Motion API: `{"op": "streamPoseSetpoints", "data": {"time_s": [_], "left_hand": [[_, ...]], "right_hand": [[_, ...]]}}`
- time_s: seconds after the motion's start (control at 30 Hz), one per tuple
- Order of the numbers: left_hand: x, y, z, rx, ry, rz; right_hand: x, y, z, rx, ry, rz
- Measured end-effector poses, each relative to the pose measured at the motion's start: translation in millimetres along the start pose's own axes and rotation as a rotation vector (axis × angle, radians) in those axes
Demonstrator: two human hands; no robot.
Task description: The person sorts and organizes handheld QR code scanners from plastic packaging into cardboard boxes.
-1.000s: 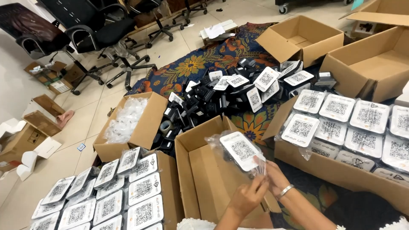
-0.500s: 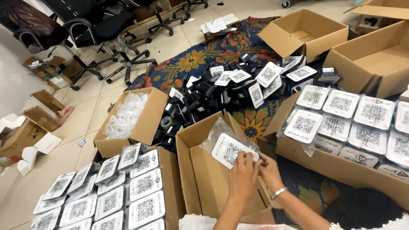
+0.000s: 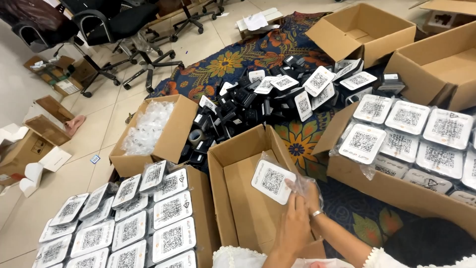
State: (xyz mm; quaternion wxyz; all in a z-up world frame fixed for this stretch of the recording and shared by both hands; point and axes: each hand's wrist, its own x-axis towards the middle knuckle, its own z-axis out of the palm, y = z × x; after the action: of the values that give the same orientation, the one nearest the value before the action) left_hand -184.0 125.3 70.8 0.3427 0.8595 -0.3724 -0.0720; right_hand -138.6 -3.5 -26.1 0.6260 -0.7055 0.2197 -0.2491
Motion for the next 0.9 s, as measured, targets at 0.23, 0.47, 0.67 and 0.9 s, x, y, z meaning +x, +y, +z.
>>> {"op": "streamPoseSetpoints", "data": {"time_s": [0.23,0.47,0.67,0.9], "left_hand": [[48,-64,-22,-0.008,0.226,0.016],[62,-109,-40,-0.378,-0.027,-0.313],[60,-130,-70,0.245,0.016,-0.142],[77,-156,-63,0.425,-0.004,0.143]], "right_hand": [[58,128,42,-0.448,-0.238,-0.38],[76,152,84,-0.89,-0.744,-0.306],[99,98,88,-0.837,-1.076,-0.366],[95,-38,34,-0.816,-1.278,-0.622]]}}
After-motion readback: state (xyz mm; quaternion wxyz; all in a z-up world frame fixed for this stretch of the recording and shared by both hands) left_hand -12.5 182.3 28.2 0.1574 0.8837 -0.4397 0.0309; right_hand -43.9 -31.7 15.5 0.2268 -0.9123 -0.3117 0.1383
